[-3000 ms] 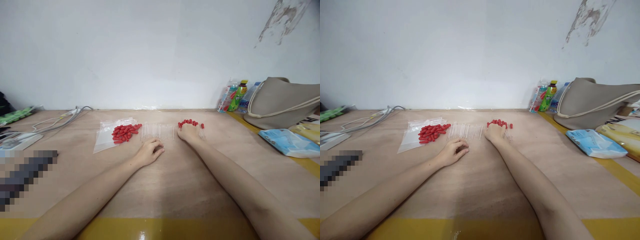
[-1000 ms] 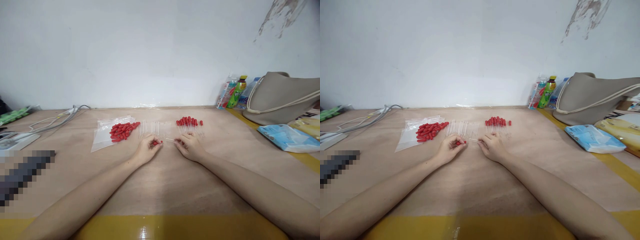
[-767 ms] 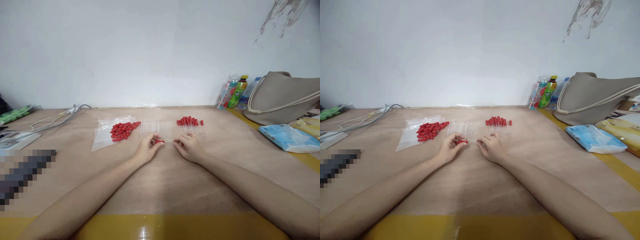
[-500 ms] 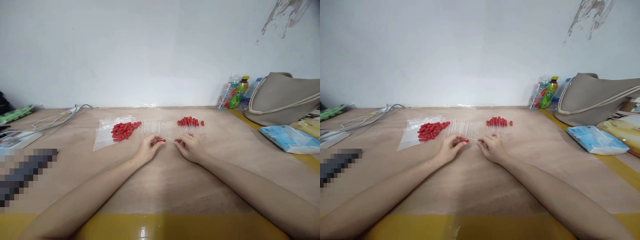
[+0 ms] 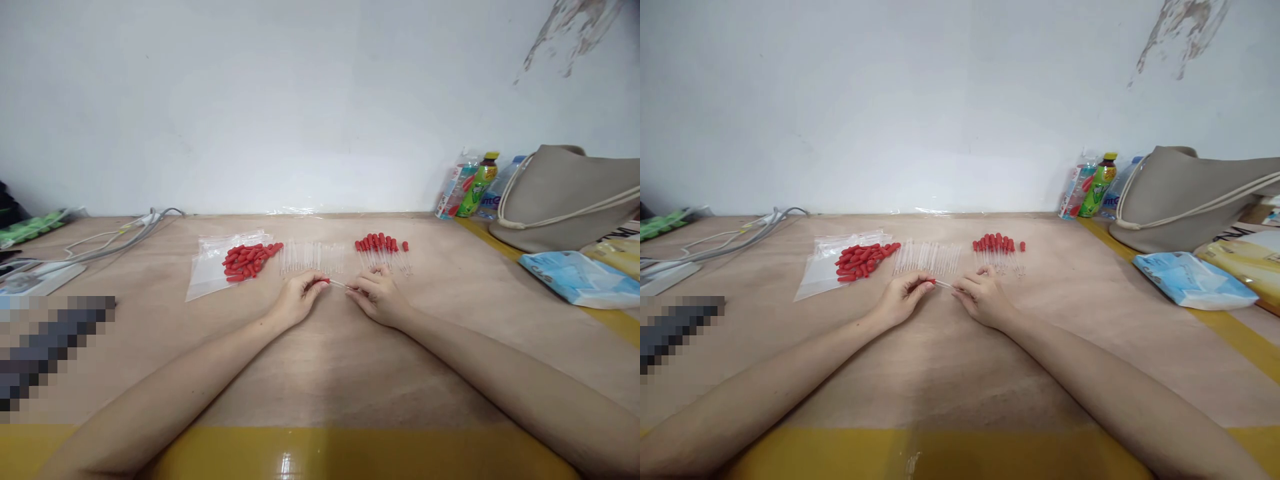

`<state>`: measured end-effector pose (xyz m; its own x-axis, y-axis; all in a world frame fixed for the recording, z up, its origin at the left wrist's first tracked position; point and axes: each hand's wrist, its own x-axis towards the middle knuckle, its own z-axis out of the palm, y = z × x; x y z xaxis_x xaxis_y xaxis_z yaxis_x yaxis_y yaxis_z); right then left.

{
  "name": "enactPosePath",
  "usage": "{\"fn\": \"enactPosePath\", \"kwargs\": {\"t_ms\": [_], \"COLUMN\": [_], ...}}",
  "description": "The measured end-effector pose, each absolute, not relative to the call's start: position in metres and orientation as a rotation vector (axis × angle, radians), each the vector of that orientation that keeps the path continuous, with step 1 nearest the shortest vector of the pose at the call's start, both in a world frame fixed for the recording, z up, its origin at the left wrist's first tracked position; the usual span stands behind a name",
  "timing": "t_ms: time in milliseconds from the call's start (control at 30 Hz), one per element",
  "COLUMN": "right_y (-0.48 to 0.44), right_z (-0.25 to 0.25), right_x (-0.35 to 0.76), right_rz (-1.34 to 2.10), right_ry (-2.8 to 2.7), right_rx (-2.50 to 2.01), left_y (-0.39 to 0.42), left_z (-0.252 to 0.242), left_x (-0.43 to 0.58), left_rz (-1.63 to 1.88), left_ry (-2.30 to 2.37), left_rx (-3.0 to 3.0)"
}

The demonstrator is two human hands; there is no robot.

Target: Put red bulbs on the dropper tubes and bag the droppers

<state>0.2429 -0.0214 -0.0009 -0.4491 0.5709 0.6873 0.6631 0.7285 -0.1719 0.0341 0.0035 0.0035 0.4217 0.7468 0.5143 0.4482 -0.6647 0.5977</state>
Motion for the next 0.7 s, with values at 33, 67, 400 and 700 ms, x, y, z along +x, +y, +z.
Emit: {"fn": "enactPosePath", "kwargs": {"t_ms": [33, 67, 400, 700], "right_y": [-0.02, -0.0183, -0.0145, -0.0203], "right_z": [-0.0019, -0.0029, -0.0023, 0.0013], "right_x": [0.2438, 0.2449, 0.2521, 0.2424], "right_rz": [-0.16, -0.164, -0.322, -0.469], "right_ry": [-2.171, -2.171, -2.262, -2.243], "right_rx": [-0.901, -0.874, -0.812, -0.798], "left_y": [0.0026, 0.0016, -0.0037, -0.0008], "left_z": [0.0042, 0.005, 0.0077, 0.0067], "left_x": [0.0337, 0.0333, 0.0307, 0.0303], "left_rz": [1.107, 1.103, 1.015, 1.054], "left_ry": [1.013, 0.998, 0.814, 0.733], "left_rx": [2.327, 2.348, 2.67, 2.82]}}
